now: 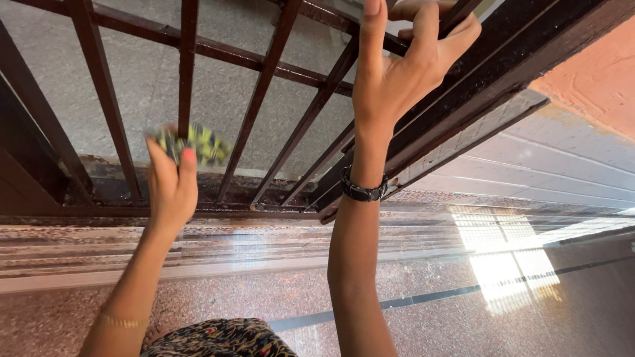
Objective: The person wipes the horizontal and vertical bars of a brown metal window grille using a patterned cloth. They hold the grille with one hand while scrubbing the bars with the other, moving systematically along the lower section of the grille.
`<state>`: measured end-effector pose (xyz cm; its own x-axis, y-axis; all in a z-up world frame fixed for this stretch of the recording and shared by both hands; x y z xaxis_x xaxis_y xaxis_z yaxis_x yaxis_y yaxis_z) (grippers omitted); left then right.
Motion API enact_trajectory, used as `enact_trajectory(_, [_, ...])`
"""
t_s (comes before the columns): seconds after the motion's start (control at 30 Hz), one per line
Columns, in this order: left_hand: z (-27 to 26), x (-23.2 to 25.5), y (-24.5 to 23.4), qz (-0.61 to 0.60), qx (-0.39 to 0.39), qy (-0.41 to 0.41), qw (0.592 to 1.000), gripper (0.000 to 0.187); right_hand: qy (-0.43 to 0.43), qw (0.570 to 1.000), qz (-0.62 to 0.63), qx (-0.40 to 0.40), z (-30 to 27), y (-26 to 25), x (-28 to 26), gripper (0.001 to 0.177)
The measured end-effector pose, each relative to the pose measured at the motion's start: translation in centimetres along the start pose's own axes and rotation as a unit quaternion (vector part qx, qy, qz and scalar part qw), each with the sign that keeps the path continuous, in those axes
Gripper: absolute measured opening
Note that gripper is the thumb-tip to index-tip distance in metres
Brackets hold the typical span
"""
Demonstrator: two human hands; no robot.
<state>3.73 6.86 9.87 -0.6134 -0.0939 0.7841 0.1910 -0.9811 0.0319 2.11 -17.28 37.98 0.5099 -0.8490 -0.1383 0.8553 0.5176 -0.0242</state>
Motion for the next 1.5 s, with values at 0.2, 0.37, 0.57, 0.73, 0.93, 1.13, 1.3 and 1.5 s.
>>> enact_trajectory(0.2, [7.8, 7.8, 0.4, -0.056, -0.01, 0.099, 0.994, 0.042, 0.001, 1.0, -0.006, -0.013, -0.3, -0.3, 0.4, 0.041])
enact_trajectory(0.37, [6.8, 6.0, 0.1, 0.025, -0.007, 0.093, 0.995, 0.038, 0.008, 0.999, -0.026, -0.021, -0.7, -0.2, 1.2, 0.043])
enact_trajectory(0.57, [3.9, 1.5, -0.4, 0.054, -0.014, 0.087, 0.995, 0.038, -0.004, 1.0, -0.007, -0.007, -0.7, 0.2, 1.8, 0.045])
enact_trajectory(0.73, [-1.1, -4.6, -0.8, 0.074, -0.025, 0.03, 0.997, 0.041, 0.0, 0.999, -0.042, -0.007, -0.9, 0.1, 1.9, 0.044])
enact_trajectory(0.93, [-6.4, -10.9, -1.2, 0.115, -0.024, -0.014, 0.993, 0.044, -0.006, 1.0, -0.005, 0.005, -0.5, 0.0, 1.0, 0.047])
enact_trajectory(1.13, [-4.8, -9.2, -2.0, 0.11, -0.093, 0.013, 0.989, 0.042, -0.005, 1.0, -0.008, -0.007, -0.3, 0.0, 0.5, 0.044])
enact_trajectory(1.3, [2.2, -2.5, -0.8, 0.042, -0.096, -0.03, 0.994, 0.039, 0.002, 1.0, -0.015, -0.01, -0.3, 0.0, 0.6, 0.046])
enact_trajectory(1.5, [8.4, 7.7, -0.2, 0.01, -0.013, 0.114, 0.993, 0.037, -0.001, 1.0, 0.005, -0.016, -0.1, -0.2, 0.4, 0.048])
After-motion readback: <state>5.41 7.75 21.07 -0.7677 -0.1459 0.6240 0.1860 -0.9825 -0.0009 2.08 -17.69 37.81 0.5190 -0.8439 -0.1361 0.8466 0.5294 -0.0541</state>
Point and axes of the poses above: each hand's wrist, its own z-axis towards the middle knuckle, its own y-axis out of the palm, x = y × z, the point moved 7 cm from there along z, towards the middle knuckle, and after that the axes turned 3 degrees about y, right-handed, at the moved point
